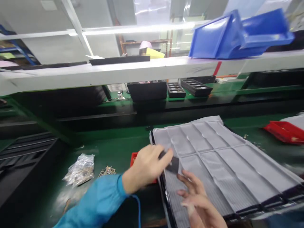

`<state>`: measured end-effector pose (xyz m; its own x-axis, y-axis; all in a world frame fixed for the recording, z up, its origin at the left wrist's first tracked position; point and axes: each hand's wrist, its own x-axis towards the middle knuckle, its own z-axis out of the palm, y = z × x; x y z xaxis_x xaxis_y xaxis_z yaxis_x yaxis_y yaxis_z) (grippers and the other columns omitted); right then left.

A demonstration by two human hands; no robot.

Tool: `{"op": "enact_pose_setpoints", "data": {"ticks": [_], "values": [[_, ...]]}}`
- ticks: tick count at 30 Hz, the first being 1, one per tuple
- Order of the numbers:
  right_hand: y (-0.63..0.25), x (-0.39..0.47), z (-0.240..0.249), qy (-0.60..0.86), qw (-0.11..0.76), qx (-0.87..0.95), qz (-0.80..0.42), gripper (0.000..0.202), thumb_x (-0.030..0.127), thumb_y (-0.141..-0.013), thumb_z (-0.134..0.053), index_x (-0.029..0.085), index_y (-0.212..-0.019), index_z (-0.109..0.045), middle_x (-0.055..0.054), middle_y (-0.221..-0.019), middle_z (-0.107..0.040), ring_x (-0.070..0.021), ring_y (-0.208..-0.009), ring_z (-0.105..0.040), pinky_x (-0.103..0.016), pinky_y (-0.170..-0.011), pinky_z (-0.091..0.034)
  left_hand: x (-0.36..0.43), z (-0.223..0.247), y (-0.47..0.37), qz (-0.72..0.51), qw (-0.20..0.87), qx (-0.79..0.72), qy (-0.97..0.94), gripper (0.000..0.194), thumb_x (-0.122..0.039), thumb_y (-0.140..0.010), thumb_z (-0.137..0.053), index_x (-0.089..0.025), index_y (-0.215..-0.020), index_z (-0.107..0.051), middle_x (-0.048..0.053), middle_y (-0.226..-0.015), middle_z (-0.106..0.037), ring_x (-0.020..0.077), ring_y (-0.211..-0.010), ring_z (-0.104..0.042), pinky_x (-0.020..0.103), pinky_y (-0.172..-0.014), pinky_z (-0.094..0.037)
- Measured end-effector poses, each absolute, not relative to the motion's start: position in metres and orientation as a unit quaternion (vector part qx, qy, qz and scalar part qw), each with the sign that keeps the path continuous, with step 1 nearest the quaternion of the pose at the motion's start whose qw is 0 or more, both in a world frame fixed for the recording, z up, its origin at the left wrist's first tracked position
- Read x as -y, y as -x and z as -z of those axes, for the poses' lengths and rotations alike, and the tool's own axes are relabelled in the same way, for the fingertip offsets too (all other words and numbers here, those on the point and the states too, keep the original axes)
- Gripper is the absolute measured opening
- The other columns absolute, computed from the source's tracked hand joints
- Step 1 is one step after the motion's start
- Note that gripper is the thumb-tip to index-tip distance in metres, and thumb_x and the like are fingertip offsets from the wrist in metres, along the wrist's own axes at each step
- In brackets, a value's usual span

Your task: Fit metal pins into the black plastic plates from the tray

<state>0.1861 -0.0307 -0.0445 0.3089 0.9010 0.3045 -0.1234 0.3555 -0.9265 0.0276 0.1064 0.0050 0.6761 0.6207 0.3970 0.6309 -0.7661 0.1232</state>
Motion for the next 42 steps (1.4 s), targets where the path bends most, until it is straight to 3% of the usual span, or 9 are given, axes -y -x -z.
{"op": "enact_pose_setpoints", "data": {"ticks": [3,6,11,15,17,22,28,34,42], "values": [[-0.164,0.018,0.057,0.376,0.617,0.471,-0.506,0.023,0.048,-0.093,-0.075,0.027,-0.085,-0.081,-0.012,-0.133,-0.073,-0.028,-0.117,-0.073,-0.038,-0.092,-0.064,-0.039,0.008,0.011,0.314,0.089,0.318,0.89,0.053,-0.013,-0.108,-0.042,-0.014,-0.16,-0.049,0.013,-0.093,-0.072,0.025,-0.076,-0.068,0.037,-0.068,-0.062],[-0.143,0.012,0.067,0.379,0.589,0.423,-0.575,0.017,0.042,-0.093,-0.077,0.026,-0.087,-0.08,-0.009,-0.111,-0.075,-0.0191,-0.093,-0.075,-0.025,-0.076,-0.063,-0.003,0.013,0.032,0.34,-0.011,0.372,0.863,0.076,-0.003,-0.099,-0.046,-0.015,-0.171,-0.026,0.016,-0.102,-0.073,0.0272,-0.085,-0.073,0.038,-0.071,-0.068],[-0.122,0.013,0.073,0.425,0.556,0.407,-0.587,0.017,0.041,-0.092,-0.078,0.025,-0.088,-0.08,-0.006,-0.098,-0.069,-0.0189,-0.088,-0.073,-0.028,-0.078,-0.063,0.024,0.018,0.06,0.359,-0.361,0.476,0.717,0.084,-0.018,-0.082,-0.082,-0.031,-0.16,-0.053,0.021,-0.143,-0.068,0.0403,-0.118,-0.075,0.049,-0.09,-0.07],[-0.115,0.014,0.072,0.445,0.527,0.408,-0.598,0.018,0.042,-0.092,-0.078,0.025,-0.088,-0.079,-0.006,-0.101,-0.07,-0.0192,-0.087,-0.073,-0.03,-0.078,-0.064,0.033,0.028,0.06,0.451,-0.561,0.495,0.487,0.045,-0.025,-0.099,-0.071,-0.031,-0.143,-0.068,0.012,-0.106,-0.084,0.0251,-0.077,-0.084,0.033,-0.066,-0.072],[-0.111,0.013,0.072,0.456,0.526,0.402,-0.595,0.019,0.042,-0.094,-0.076,0.024,-0.088,-0.078,-0.006,-0.102,-0.07,-0.0188,-0.087,-0.072,-0.031,-0.08,-0.065,0.034,0.03,0.055,0.461,-0.593,0.498,0.434,0.033,-0.027,-0.102,-0.068,-0.028,-0.134,-0.074,0.008,-0.094,-0.085,0.0238,-0.076,-0.085,0.03,-0.067,-0.072],[-0.1,0.017,0.072,0.477,0.543,0.385,-0.574,0.02,0.04,-0.096,-0.074,0.023,-0.087,-0.076,-0.007,-0.107,-0.069,-0.021,-0.094,-0.074,-0.032,-0.082,-0.067,0.037,0.029,0.046,0.475,-0.539,0.535,0.444,0.026,-0.028,-0.1,-0.07,-0.032,-0.124,-0.081,0.005,-0.097,-0.087,0.0253,-0.077,-0.086,0.032,-0.074,-0.073],[-0.097,0.02,0.063,0.513,0.547,0.411,-0.519,0.012,0.034,-0.097,-0.073,0.027,-0.089,-0.078,-0.007,-0.109,-0.07,-0.016,-0.083,-0.075,-0.019,-0.062,-0.065,0.041,0.029,0.032,0.507,-0.448,0.597,0.43,0.03,-0.03,-0.094,-0.076,-0.037,-0.122,-0.082,0.0,-0.076,-0.083,0.0222,-0.056,-0.08,0.029,-0.059,-0.072],[-0.091,0.018,0.052,0.55,0.542,0.424,-0.473,0.011,0.033,-0.097,-0.072,0.03,-0.088,-0.077,-0.006,-0.107,-0.073,-0.0174,-0.086,-0.077,-0.018,-0.057,-0.064,0.041,0.02,0.024,0.504,-0.416,0.633,0.415,0.03,-0.029,-0.092,-0.079,-0.038,-0.121,-0.082,-0.007,-0.05,-0.066,0.0129,-0.026,-0.048,0.033,-0.056,-0.072],[-0.077,0.018,0.045,0.578,0.553,0.459,-0.386,0.01,0.026,-0.097,-0.071,0.031,-0.09,-0.076,-0.006,-0.104,-0.074,-0.0207,-0.093,-0.076,-0.028,-0.069,-0.067,0.037,0.016,0.016,0.509,-0.367,0.683,0.374,0.015,-0.043,-0.098,-0.074,-0.034,-0.105,-0.085,-0.002,-0.089,-0.087,0.0192,-0.061,-0.082,0.021,-0.052,-0.067]]}}
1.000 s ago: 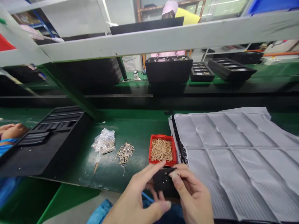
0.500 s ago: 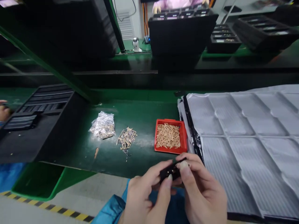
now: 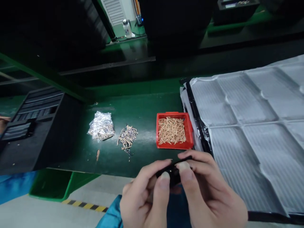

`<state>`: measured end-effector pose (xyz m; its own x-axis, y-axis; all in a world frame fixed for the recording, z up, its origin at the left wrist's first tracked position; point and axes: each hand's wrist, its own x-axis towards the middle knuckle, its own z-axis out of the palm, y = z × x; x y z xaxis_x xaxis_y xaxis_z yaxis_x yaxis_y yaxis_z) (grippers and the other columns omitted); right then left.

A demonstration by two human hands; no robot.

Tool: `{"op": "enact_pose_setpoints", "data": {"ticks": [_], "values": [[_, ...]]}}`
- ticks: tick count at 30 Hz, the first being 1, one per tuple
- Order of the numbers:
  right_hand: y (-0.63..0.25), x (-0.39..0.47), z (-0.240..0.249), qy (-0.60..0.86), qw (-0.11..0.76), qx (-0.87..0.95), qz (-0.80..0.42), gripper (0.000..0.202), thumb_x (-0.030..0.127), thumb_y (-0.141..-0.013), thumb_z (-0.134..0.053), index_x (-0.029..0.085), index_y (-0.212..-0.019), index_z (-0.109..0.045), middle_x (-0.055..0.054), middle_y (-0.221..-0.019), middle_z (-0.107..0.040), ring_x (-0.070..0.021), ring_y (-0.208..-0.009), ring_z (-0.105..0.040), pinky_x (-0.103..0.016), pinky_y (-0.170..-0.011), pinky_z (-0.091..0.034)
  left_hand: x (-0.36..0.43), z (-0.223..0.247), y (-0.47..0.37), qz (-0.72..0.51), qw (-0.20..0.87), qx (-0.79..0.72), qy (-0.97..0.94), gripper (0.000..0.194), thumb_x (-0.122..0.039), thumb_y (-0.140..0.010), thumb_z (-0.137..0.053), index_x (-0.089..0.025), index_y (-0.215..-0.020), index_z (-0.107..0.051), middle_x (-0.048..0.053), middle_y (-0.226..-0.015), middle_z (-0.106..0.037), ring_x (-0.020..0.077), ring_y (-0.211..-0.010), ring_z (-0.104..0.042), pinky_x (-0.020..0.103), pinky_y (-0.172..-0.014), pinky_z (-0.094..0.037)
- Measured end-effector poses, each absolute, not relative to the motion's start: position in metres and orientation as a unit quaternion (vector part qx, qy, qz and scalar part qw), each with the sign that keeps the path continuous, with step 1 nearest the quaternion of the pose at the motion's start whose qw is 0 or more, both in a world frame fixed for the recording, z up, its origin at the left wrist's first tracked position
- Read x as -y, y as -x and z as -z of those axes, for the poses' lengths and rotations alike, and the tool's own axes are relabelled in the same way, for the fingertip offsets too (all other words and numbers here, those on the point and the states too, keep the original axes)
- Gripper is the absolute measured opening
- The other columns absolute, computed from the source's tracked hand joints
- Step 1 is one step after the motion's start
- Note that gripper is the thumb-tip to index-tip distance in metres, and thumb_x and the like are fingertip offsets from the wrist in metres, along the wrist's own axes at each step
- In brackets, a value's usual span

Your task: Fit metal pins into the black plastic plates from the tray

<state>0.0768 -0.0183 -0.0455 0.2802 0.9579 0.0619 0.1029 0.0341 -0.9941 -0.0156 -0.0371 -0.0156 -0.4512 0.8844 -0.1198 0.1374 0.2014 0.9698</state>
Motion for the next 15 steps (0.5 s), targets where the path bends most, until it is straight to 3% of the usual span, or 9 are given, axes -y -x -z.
{"op": "enact_pose_setpoints", "data": {"ticks": [6,10,15], "values": [[-0.067,0.022,0.041,0.596,0.557,0.471,-0.336,0.011,0.024,-0.097,-0.07,0.031,-0.092,-0.076,-0.005,-0.104,-0.073,-0.0193,-0.085,-0.073,-0.035,-0.074,-0.069,0.031,0.017,0.013,-0.507,0.33,-0.692,-0.394,0.018,-0.041,-0.102,-0.069,-0.029,-0.094,-0.08,-0.006,-0.072,-0.083,0.0136,-0.05,-0.076,0.017,-0.053,-0.064],[-0.071,0.019,0.039,0.584,0.541,0.533,-0.286,0.012,0.018,-0.096,-0.069,0.029,-0.094,-0.074,-0.003,-0.104,-0.073,-0.0163,-0.087,-0.074,-0.028,-0.071,-0.068,0.029,0.015,0.016,-0.471,0.288,-0.722,-0.418,0.021,-0.034,-0.104,-0.065,-0.024,-0.092,-0.079,-0.002,-0.075,-0.084,0.0138,-0.056,-0.077,0.016,-0.055,-0.063],[-0.081,0.019,0.042,0.545,0.529,0.59,-0.275,0.015,0.019,-0.098,-0.067,0.028,-0.103,-0.078,-0.001,-0.115,-0.075,-0.014,-0.094,-0.076,-0.024,-0.079,-0.066,0.028,0.017,0.023,-0.449,0.243,-0.729,-0.455,0.022,-0.033,-0.103,-0.063,-0.023,-0.089,-0.076,-0.003,-0.074,-0.081,0.0113,-0.057,-0.073,0.014,-0.057,-0.061]]}}
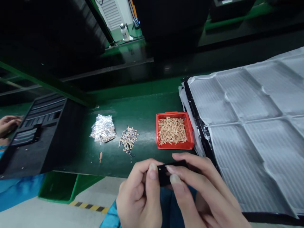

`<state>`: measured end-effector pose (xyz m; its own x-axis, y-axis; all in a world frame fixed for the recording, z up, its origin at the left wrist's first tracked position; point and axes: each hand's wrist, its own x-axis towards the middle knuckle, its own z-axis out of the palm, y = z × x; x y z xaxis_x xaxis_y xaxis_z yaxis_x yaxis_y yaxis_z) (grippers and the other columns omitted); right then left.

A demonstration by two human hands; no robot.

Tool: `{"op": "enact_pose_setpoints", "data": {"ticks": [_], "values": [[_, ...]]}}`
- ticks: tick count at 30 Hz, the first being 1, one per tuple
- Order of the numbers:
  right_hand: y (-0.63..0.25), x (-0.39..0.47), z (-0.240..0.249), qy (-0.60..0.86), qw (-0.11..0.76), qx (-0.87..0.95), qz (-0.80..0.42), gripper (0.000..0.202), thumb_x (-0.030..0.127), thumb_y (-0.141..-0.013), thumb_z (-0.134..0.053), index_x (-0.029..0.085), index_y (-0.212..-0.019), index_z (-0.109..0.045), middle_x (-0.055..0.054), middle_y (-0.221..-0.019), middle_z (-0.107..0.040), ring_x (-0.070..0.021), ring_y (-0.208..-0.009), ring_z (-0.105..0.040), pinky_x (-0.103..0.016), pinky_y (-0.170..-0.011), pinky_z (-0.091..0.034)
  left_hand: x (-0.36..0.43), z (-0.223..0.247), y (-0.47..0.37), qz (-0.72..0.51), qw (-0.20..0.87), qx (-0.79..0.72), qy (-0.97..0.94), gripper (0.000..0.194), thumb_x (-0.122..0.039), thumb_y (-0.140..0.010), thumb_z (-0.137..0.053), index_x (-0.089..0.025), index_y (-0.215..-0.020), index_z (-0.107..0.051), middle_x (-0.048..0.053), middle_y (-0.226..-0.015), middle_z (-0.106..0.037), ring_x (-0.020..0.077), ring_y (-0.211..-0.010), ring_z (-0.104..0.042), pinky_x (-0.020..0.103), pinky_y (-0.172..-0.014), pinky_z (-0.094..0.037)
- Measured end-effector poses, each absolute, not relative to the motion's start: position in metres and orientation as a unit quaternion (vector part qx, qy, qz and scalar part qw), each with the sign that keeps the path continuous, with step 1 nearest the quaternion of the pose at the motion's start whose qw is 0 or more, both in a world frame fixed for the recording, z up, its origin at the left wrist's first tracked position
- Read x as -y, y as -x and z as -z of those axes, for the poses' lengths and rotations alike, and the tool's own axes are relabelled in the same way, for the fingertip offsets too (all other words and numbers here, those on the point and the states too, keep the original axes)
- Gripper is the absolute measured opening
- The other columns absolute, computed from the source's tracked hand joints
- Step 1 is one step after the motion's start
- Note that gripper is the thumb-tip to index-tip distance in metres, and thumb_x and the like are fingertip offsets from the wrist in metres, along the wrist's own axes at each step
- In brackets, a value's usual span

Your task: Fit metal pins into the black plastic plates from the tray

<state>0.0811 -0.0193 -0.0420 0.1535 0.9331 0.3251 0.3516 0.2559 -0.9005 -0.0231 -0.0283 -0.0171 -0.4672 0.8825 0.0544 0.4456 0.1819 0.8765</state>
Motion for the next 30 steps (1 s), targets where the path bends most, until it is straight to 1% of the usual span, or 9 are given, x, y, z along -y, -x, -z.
{"op": "enact_pose_setpoints", "data": {"ticks": [3,6,10,14,17,21,24,27,30], "values": [[-0.085,0.023,0.048,0.531,0.557,0.56,-0.307,0.036,0.016,-0.095,-0.069,0.032,-0.128,-0.074,-0.001,-0.116,-0.077,-0.014,-0.098,-0.077,-0.021,-0.077,-0.067,0.028,0.017,0.021,-0.468,0.266,-0.726,-0.429,0.024,-0.031,-0.106,-0.059,-0.023,-0.088,-0.073,-0.005,-0.064,-0.075,0.0095,-0.047,-0.067,0.015,-0.053,-0.059],[-0.087,0.024,0.052,0.531,0.585,0.503,-0.35,0.05,0.012,-0.094,-0.07,0.035,-0.139,-0.067,0.004,-0.101,-0.079,-0.0094,-0.084,-0.078,-0.014,-0.075,-0.067,0.027,0.014,0.015,-0.502,0.315,-0.698,-0.403,0.025,-0.027,-0.11,-0.051,-0.024,-0.093,-0.07,-0.007,-0.055,-0.07,0.0089,-0.037,-0.059,0.016,-0.049,-0.058],[-0.091,0.024,0.051,0.527,0.581,0.501,-0.366,0.038,0.013,-0.093,-0.073,0.034,-0.125,-0.075,0.007,-0.094,-0.08,-0.0055,-0.079,-0.079,-0.007,-0.086,-0.062,0.029,0.012,0.014,-0.524,0.328,-0.674,-0.405,0.027,-0.022,-0.112,-0.048,-0.023,-0.095,-0.069,-0.005,-0.057,-0.073,0.011,-0.045,-0.068,0.016,-0.048,-0.058],[-0.09,0.025,0.047,0.527,0.588,0.486,-0.374,0.034,0.015,-0.09,-0.076,0.034,-0.118,-0.078,0.007,-0.093,-0.081,-0.0055,-0.077,-0.079,-0.004,-0.08,-0.061,0.035,0.014,0.02,-0.524,0.366,-0.656,-0.402,0.027,-0.032,-0.114,-0.046,-0.024,-0.101,-0.068,-0.005,-0.056,-0.072,0.0106,-0.046,-0.068,0.015,-0.049,-0.056],[-0.085,0.029,0.043,0.54,0.6,0.453,-0.379,0.026,0.017,-0.089,-0.077,0.033,-0.109,-0.08,0.006,-0.091,-0.081,-0.0065,-0.076,-0.079,-0.006,-0.079,-0.062,0.042,0.016,0.022,-0.523,0.398,-0.653,-0.377,0.031,-0.04,-0.114,-0.046,-0.023,-0.101,-0.068,-0.004,-0.052,-0.069,0.0109,-0.043,-0.065,0.015,-0.047,-0.054],[-0.079,0.035,0.039,0.551,0.61,0.42,-0.383,0.021,0.02,-0.088,-0.079,0.031,-0.105,-0.081,0.004,-0.086,-0.08,-0.0102,-0.07,-0.077,-0.014,-0.075,-0.065,0.047,0.015,0.02,-0.543,0.398,-0.655,-0.343,0.033,-0.05,-0.111,-0.05,-0.022,-0.103,-0.067,-0.002,-0.053,-0.07,0.0125,-0.043,-0.065,0.017,-0.046,-0.054],[-0.075,0.037,0.036,0.534,0.627,0.422,-0.379,0.019,0.02,-0.088,-0.079,0.031,-0.103,-0.081,0.003,-0.082,-0.078,-0.0121,-0.064,-0.074,-0.018,-0.065,-0.065,0.047,0.015,0.016,-0.552,0.356,-0.667,-0.353,0.032,-0.053,-0.107,-0.057,-0.024,-0.097,-0.066,-0.005,-0.05,-0.065,0.01,-0.037,-0.059,0.015,-0.042,-0.049],[-0.069,0.038,0.033,0.502,0.654,0.418,-0.382,0.021,0.016,-0.09,-0.077,0.032,-0.103,-0.08,0.003,-0.076,-0.075,-0.0111,-0.055,-0.068,-0.017,-0.051,-0.059,0.046,0.017,0.014,-0.537,0.316,-0.702,-0.345,0.037,-0.056,-0.105,-0.059,-0.024,-0.087,-0.061,-0.009,-0.045,-0.054,0.0075,-0.03,-0.05,0.013,-0.035,-0.039],[-0.066,0.041,0.031,0.492,0.666,0.408,-0.385,0.021,0.015,-0.09,-0.077,0.032,-0.103,-0.08,0.004,-0.076,-0.075,-0.0098,-0.056,-0.068,-0.015,-0.051,-0.058,0.046,0.017,0.014,-0.531,0.316,-0.713,-0.332,0.045,-0.063,-0.103,-0.058,-0.023,-0.082,-0.059,-0.009,-0.045,-0.045,0.0064,-0.029,-0.042,0.014,-0.031,-0.031]]}}
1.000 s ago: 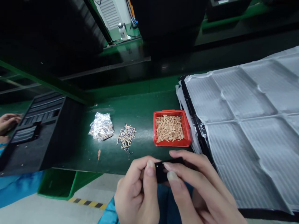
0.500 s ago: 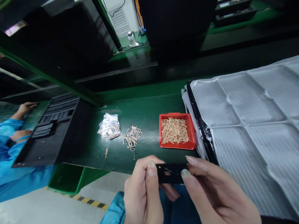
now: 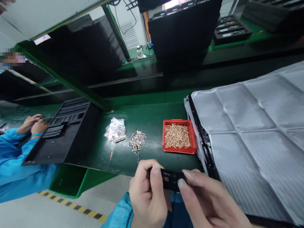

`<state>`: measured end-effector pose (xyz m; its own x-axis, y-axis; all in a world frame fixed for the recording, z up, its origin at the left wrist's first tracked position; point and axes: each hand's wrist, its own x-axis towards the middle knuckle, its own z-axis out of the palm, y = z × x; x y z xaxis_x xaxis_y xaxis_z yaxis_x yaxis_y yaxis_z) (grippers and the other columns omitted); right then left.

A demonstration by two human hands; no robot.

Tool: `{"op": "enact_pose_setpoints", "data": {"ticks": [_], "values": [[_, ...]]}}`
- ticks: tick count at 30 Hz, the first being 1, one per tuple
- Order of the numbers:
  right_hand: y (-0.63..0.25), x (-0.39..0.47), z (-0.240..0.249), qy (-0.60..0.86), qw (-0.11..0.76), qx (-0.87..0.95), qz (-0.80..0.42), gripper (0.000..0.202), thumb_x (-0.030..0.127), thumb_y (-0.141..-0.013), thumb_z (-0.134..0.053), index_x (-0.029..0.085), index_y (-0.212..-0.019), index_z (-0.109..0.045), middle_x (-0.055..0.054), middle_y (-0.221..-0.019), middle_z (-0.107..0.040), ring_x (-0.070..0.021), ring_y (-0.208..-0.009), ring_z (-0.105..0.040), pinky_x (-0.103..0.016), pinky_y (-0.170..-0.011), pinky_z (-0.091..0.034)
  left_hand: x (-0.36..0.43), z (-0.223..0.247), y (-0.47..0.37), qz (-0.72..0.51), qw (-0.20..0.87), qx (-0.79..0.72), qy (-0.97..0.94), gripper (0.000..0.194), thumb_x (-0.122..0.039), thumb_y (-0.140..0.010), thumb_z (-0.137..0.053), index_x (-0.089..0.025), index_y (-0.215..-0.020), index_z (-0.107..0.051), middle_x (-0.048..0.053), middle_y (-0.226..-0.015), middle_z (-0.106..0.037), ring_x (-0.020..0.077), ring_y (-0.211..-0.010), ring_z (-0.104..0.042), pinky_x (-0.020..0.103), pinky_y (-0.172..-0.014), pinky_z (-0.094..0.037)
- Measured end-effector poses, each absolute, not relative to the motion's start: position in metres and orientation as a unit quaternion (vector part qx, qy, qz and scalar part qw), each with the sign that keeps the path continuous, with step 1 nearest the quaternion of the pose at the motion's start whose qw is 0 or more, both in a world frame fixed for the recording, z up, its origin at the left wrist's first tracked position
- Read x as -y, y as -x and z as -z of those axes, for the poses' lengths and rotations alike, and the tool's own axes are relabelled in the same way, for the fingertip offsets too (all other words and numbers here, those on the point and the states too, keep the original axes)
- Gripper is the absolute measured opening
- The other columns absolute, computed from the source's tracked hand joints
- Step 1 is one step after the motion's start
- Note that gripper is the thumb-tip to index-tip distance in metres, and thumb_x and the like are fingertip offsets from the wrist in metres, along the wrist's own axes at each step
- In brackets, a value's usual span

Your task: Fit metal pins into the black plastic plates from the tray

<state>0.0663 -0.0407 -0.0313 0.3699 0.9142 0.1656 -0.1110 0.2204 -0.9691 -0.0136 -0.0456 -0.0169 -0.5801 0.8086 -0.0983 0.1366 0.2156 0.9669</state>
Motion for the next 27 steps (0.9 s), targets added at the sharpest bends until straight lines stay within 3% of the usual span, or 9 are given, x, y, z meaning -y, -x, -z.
{"op": "enact_pose_setpoints", "data": {"ticks": [6,11,16,21,27], "values": [[-0.069,0.048,0.033,0.537,0.646,0.41,-0.355,0.011,0.025,-0.089,-0.083,0.028,-0.1,-0.08,0.002,-0.085,-0.081,-0.0116,-0.073,-0.078,-0.016,-0.077,-0.065,0.051,0.012,0.017,-0.539,0.366,-0.68,-0.337,0.041,-0.06,-0.104,-0.057,-0.022,-0.09,-0.064,-0.008,-0.046,-0.05,0.0071,-0.035,-0.047,0.014,-0.037,-0.038],[-0.072,0.051,0.038,0.506,0.65,0.458,-0.334,0.019,0.014,-0.089,-0.079,0.024,-0.105,-0.08,-0.002,-0.088,-0.081,-0.0144,-0.07,-0.078,-0.02,-0.069,-0.068,0.048,0.01,0.024,-0.536,0.331,-0.651,-0.424,0.018,-0.036,-0.095,-0.074,-0.022,-0.091,-0.063,-0.008,-0.06,-0.057,0.0064,-0.039,-0.05,0.014,-0.037,-0.042],[-0.084,0.051,0.056,0.461,0.638,0.543,-0.295,0.037,0.005,-0.089,-0.074,0.023,-0.121,-0.075,-0.004,-0.102,-0.084,-0.0164,-0.083,-0.083,-0.022,-0.077,-0.071,0.032,0.007,0.032,-0.525,0.358,-0.621,-0.458,0.03,-0.028,-0.084,-0.084,-0.022,-0.075,-0.056,-0.011,-0.053,-0.05,0.0065,-0.04,-0.047,0.014,-0.036,-0.04],[-0.105,0.04,0.065,0.434,0.605,0.636,-0.201,0.056,0.005,-0.087,-0.077,0.023,-0.139,-0.066,-0.004,-0.105,-0.083,-0.0166,-0.078,-0.082,-0.025,-0.076,-0.071,0.033,0.001,0.04,-0.481,0.358,-0.613,-0.515,0.03,-0.037,-0.108,-0.055,-0.02,-0.085,-0.063,-0.004,-0.064,-0.061,0.0108,-0.054,-0.06,0.017,-0.051,-0.05],[-0.117,0.028,0.049,0.359,0.553,0.745,-0.099,0.052,-0.003,-0.089,-0.067,0.022,-0.135,-0.068,-0.002,-0.091,-0.082,-0.0165,-0.072,-0.079,-0.026,-0.063,-0.065,0.05,-0.002,0.049,-0.429,0.266,-0.601,-0.62,0.028,-0.028,-0.113,-0.045,-0.022,-0.092,-0.062,-0.006,-0.069,-0.062,0.0094,-0.056,-0.058,0.017,-0.056,-0.047]]}}
